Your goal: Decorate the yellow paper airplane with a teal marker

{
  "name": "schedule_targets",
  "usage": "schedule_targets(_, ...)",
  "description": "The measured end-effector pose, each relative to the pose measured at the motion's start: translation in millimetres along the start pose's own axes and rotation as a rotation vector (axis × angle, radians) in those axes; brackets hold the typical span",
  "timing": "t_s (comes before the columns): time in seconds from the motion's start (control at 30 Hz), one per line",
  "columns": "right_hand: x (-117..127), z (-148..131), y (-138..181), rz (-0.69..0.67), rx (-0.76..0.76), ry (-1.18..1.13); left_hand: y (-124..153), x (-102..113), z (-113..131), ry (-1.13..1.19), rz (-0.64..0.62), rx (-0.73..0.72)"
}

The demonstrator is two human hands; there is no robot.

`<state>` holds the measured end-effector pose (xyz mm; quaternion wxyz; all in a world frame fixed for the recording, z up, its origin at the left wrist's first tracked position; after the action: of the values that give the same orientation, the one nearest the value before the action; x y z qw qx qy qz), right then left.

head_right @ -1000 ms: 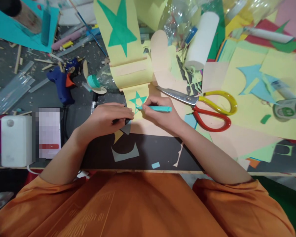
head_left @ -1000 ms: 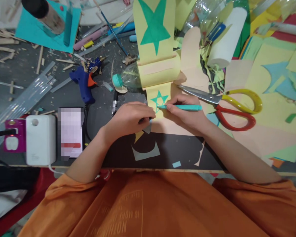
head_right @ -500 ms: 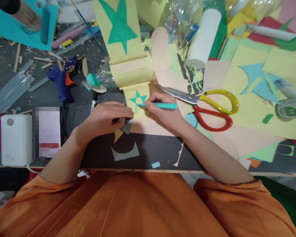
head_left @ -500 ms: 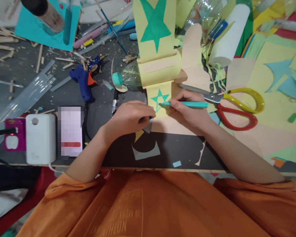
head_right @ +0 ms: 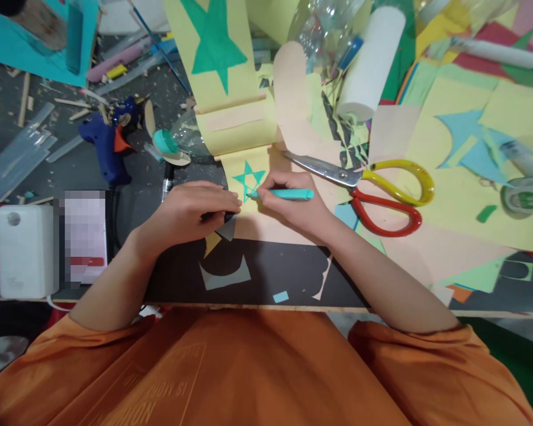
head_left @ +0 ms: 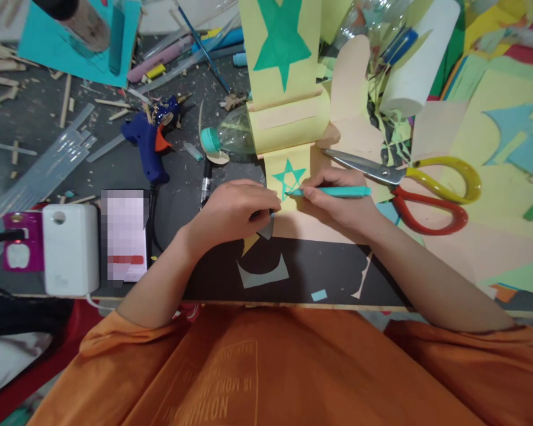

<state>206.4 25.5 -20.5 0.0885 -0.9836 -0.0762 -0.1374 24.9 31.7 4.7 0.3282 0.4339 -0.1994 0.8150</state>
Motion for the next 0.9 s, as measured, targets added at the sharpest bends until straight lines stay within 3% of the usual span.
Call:
schedule_targets(0.1,-0.1,-0.2,0.0,-0.018,-0.029,-0.053,0.0,1.3,0.8,0.008,0.014,-0.013)
schedule_targets(0.33,-1.3,4.6,3.8,0.083,-0.144,-0.336,-0.1,1.0,0.4,0.000,0.006,-0.017)
schedule_targets(0.6,1.0,-3.0,0.1,-0.040,-0.033,-0.012,0.1,1.0,-0.1,-0.008,0.001,-0.010)
schedule_targets(0.9,-1.0,-3.1,2.7,-0.044,-0.072,-0.013,-0.3,1.1,0.8,-0.029,0.003,-0.022)
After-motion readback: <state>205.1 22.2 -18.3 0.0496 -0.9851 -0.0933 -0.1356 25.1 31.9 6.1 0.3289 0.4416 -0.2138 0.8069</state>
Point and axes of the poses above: each hand's wrist, its own y-axis away from the middle knuckle, its own x-axis out of the back of the hand, z = x × y, the point moved 5 cm from there along -y, towards the middle knuckle, and after that the axes turned 11 degrees about x, right-handed, at the moved point
